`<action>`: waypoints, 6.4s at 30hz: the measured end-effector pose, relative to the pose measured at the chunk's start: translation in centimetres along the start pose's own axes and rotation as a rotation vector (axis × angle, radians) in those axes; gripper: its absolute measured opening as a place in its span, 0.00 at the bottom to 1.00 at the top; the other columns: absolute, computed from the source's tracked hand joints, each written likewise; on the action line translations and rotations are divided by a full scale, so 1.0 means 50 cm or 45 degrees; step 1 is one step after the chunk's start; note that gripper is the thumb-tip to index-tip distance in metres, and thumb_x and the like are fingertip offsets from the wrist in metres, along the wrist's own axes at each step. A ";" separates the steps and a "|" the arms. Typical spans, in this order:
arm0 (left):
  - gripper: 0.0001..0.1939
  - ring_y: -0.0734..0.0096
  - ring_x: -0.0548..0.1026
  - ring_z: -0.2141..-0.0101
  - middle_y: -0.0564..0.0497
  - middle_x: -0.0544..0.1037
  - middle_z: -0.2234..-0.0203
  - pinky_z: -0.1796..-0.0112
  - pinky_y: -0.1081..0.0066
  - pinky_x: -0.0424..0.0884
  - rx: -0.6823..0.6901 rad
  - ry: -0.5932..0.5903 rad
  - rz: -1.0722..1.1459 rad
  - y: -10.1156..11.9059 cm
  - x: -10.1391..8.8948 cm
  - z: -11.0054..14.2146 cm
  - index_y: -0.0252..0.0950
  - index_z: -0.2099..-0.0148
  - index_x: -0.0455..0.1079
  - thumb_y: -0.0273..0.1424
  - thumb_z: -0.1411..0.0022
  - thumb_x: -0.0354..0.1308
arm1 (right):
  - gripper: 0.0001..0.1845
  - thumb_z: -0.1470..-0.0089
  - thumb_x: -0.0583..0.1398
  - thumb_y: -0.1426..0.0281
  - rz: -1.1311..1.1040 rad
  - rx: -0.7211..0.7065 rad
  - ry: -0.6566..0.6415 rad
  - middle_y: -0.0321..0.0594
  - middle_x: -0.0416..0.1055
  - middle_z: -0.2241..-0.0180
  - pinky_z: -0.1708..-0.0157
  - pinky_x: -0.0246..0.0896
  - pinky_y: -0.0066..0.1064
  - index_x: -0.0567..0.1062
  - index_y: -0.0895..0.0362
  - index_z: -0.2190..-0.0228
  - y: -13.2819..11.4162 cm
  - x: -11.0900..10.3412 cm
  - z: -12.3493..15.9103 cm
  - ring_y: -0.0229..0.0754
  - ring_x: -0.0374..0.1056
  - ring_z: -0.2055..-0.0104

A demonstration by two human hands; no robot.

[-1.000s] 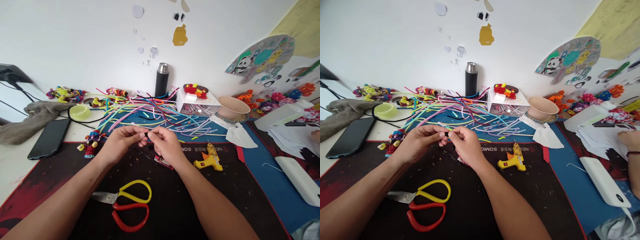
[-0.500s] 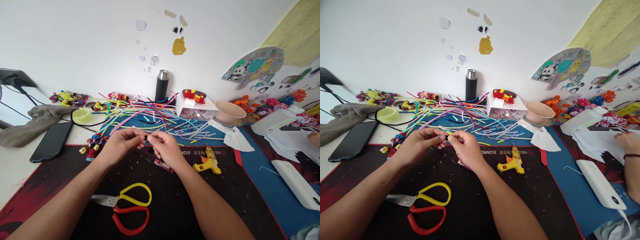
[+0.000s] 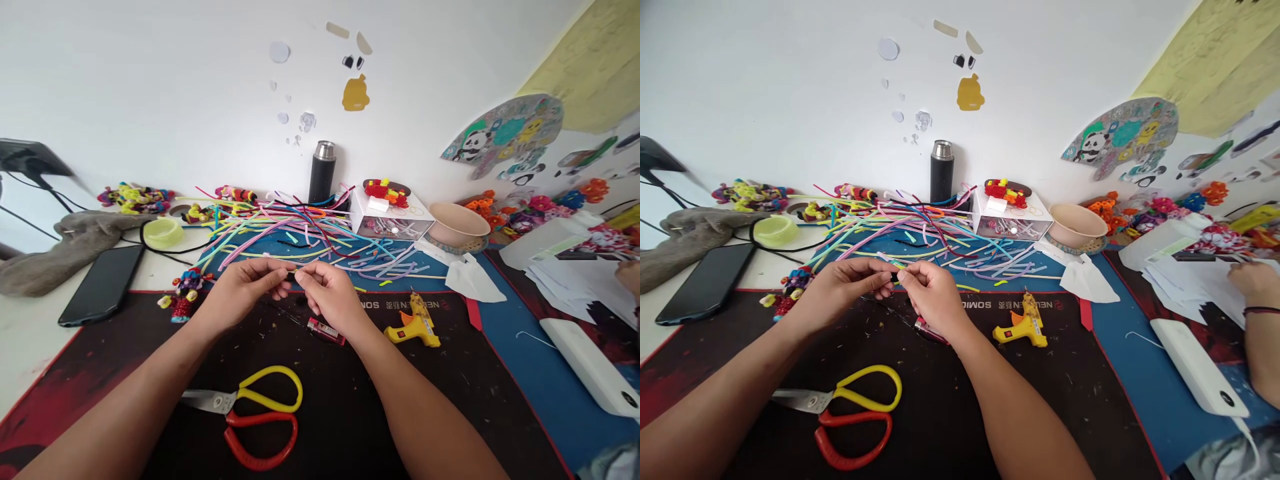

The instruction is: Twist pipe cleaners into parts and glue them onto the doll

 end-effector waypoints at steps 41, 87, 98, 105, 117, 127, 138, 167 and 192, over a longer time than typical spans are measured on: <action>0.15 0.48 0.78 0.58 0.42 0.86 0.63 0.51 0.53 0.70 0.441 -0.048 -1.308 -0.060 0.012 -0.018 0.40 0.62 0.83 0.37 0.27 0.58 | 0.18 0.36 0.66 0.52 0.003 -0.073 0.128 0.29 0.65 0.80 0.80 0.53 0.29 0.78 0.54 0.64 -0.012 -0.015 0.002 0.34 0.59 0.81; 0.21 0.60 0.82 0.57 0.49 0.85 0.60 0.53 0.65 0.77 0.019 0.003 0.078 0.019 0.003 0.009 0.39 0.55 0.81 0.43 0.46 0.80 | 0.14 0.37 0.64 0.56 0.064 -0.063 0.065 0.27 0.63 0.80 0.79 0.52 0.28 0.75 0.54 0.65 -0.010 0.003 0.012 0.34 0.57 0.82; 0.17 0.64 0.80 0.62 0.49 0.85 0.63 0.57 0.68 0.75 0.039 0.163 0.095 0.004 -0.009 0.002 0.39 0.62 0.83 0.45 0.44 0.79 | 0.11 0.36 0.64 0.58 0.095 -0.081 -0.011 0.26 0.64 0.79 0.77 0.52 0.29 0.74 0.53 0.64 -0.003 0.017 0.016 0.35 0.58 0.80; 0.16 0.65 0.79 0.64 0.49 0.85 0.64 0.59 0.68 0.74 0.040 0.204 0.052 0.004 -0.012 0.001 0.39 0.63 0.83 0.44 0.45 0.79 | 0.14 0.36 0.66 0.57 0.277 -0.204 0.110 0.28 0.65 0.78 0.73 0.55 0.31 0.79 0.53 0.56 -0.006 0.003 0.013 0.38 0.62 0.76; 0.16 0.69 0.77 0.66 0.51 0.83 0.65 0.62 0.70 0.74 -0.006 0.148 0.124 -0.006 -0.002 0.001 0.38 0.61 0.83 0.43 0.44 0.79 | 0.09 0.34 0.65 0.63 0.622 -0.364 0.177 0.30 0.70 0.77 0.70 0.55 0.33 0.81 0.53 0.54 -0.011 0.010 0.024 0.39 0.65 0.76; 0.15 0.67 0.78 0.65 0.51 0.82 0.64 0.62 0.70 0.75 -0.022 0.160 0.164 -0.004 -0.001 0.004 0.38 0.61 0.82 0.40 0.45 0.79 | 0.11 0.34 0.67 0.66 0.756 -0.383 0.178 0.31 0.73 0.75 0.70 0.55 0.32 0.82 0.52 0.51 -0.011 0.012 0.027 0.38 0.65 0.75; 0.14 0.69 0.76 0.69 0.49 0.82 0.68 0.66 0.70 0.73 -0.079 0.162 0.297 -0.008 0.003 0.000 0.37 0.65 0.83 0.36 0.50 0.81 | 0.11 0.33 0.66 0.65 0.822 -0.380 0.145 0.33 0.75 0.73 0.67 0.57 0.33 0.83 0.51 0.51 -0.013 0.015 0.028 0.41 0.67 0.73; 0.15 0.68 0.77 0.67 0.50 0.81 0.66 0.63 0.70 0.74 0.007 0.167 0.187 -0.003 0.002 0.002 0.37 0.62 0.80 0.39 0.45 0.79 | 0.06 0.34 0.66 0.64 0.639 -0.329 0.119 0.31 0.70 0.77 0.71 0.53 0.33 0.81 0.51 0.57 -0.007 0.008 0.021 0.40 0.64 0.75; 0.11 0.56 0.83 0.58 0.48 0.87 0.59 0.55 0.65 0.75 0.472 0.141 -0.689 0.032 -0.017 0.020 0.44 0.53 0.84 0.43 0.33 0.71 | 0.14 0.37 0.66 0.56 0.082 -0.022 0.040 0.26 0.62 0.80 0.79 0.49 0.28 0.75 0.53 0.66 -0.006 0.003 0.014 0.34 0.57 0.81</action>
Point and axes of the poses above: each hand's wrist, its own z-axis away from the middle knuckle, its own x-axis out of the palm, y = z × x, the point moved 4 cm from there along -z, towards the middle knuckle
